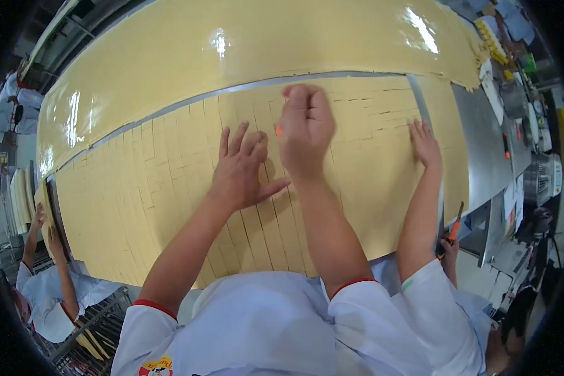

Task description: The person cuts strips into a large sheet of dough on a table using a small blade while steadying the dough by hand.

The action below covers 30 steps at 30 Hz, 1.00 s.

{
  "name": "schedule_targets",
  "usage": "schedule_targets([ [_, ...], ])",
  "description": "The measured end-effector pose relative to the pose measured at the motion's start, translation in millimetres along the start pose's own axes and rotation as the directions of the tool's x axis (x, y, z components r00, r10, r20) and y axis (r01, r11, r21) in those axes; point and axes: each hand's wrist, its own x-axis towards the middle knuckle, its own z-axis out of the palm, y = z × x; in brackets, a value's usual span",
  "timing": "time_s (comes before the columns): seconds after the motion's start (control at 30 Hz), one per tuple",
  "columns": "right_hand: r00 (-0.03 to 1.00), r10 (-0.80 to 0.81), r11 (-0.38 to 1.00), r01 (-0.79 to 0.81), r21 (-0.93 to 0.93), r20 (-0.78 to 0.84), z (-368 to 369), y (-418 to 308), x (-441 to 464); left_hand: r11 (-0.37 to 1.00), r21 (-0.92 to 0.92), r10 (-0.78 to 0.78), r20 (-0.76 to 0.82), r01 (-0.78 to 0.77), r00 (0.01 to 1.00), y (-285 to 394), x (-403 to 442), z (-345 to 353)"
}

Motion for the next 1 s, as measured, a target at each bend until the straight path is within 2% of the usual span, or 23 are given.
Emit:
schedule_targets([
  [0.03,0.996,-0.077,0.995,0.08,-0.052,0.052,-8.7,-11.7,1.4,1.0,-0.026,-0.003,-0.015,0.003,1.0,5.1,3.0,-11.1],
  [0.07,0.996,-0.077,0.995,0.08,-0.051,0.052,-10.8,-2.3,4.9,0.999,-0.045,-0.002,-0.038,0.0,0.999,7.9,6.9,-18.6],
  [0.13,0.999,-0.032,0.945,0.037,-0.326,0.02,-19.7,33.6,16.8,0.996,-0.083,0.027,-0.009,-0.028,1.0,6.1,10.9,7.3],
  [0.2,0.998,-0.008,0.952,0.027,-0.306,0.062,-14.9,24.1,19.6,0.991,-0.123,0.051,0.016,-0.048,0.999,8.5,22.0,1.1],
  [0.3,0.992,-0.107,0.988,0.114,-0.105,0.065,-12.4,-6.1,15.5,0.996,-0.071,0.051,0.01,-0.05,0.999,11.9,20.6,-2.2],
  [0.33,0.992,-0.113,0.988,0.119,-0.103,0.063,-16.5,13.1,21.0,0.998,-0.048,0.036,-0.013,-0.037,0.999,12.1,25.2,-4.6],
  [0.37,0.992,-0.101,0.964,0.116,-0.241,0.072,-21.8,47.8,30.7,0.999,-0.023,0.022,-0.04,-0.023,0.999,11.6,28.4,-7.9],
  [0.43,0.996,-0.055,0.946,0.074,-0.315,0.07,-20.6,56.0,33.7,0.998,-0.043,0.045,-0.027,-0.046,0.999,4.3,28.1,5.4],
  [0.47,0.995,-0.057,0.946,0.081,-0.314,0.087,-13.0,36.4,31.5,0.996,-0.066,0.058,-0.012,-0.059,0.998,-0.8,29.5,11.0],
  [0.53,0.989,-0.134,0.979,0.141,-0.147,0.056,-2.0,0.2,15.8,0.996,-0.088,0.016,-0.03,-0.019,0.999,1.0,23.6,-10.3],
  [0.63,0.994,-0.073,0.987,0.084,-0.134,0.081,8.9,7.0,8.5,0.996,-0.086,-0.039,-0.06,0.034,0.997,-2.8,14.6,-21.0],
  [0.7,0.996,-0.029,0.99,0.041,-0.135,0.09,-3.5,58.1,17.0,0.995,-0.075,-0.078,-0.074,0.072,0.994,-4.7,7.2,-17.1],
  [0.73,0.995,0.018,0.99,-0.004,-0.142,0.099,-6.6,74.6,22.8,0.998,-0.032,-0.062,0.009,0.062,0.998,-6.6,6.6,-9.9],
  [0.77,0.989,0.087,0.994,-0.079,-0.074,0.119,-6.0,64.5,21.7,0.998,0.009,-0.055,0.089,0.055,0.994,-8.4,7.9,-6.3],
  [0.8,0.988,0.095,0.993,-0.086,-0.078,0.122,-4.6,63.2,18.4,0.998,0.005,-0.061,0.093,0.061,0.994,-9.2,5.5,-1.2],
  [0.87,0.991,0.047,0.992,-0.031,-0.123,0.128,0.5,58.1,17.5,0.999,0.018,-0.03,-0.015,0.031,0.999,-11.7,8.7,3.8],
  [0.9,0.99,0.043,0.992,-0.026,-0.126,0.134,3.7,52.6,16.4,0.999,0.016,-0.032,-0.022,0.032,0.999,-11.1,8.7,2.5],
  [0.97,0.993,-0.076,0.985,0.088,-0.147,0.088,11.7,36.9,12.2,0.999,0.005,-0.051,0.012,0.051,0.999,-11.0,9.4,-2.3],
  [1.0,0.993,-0.071,0.985,0.084,-0.15,0.094,18.2,20.8,8.3,0.998,0.001,-0.059,0.011,0.059,0.998,-11.0,6.9,-7.7],
])
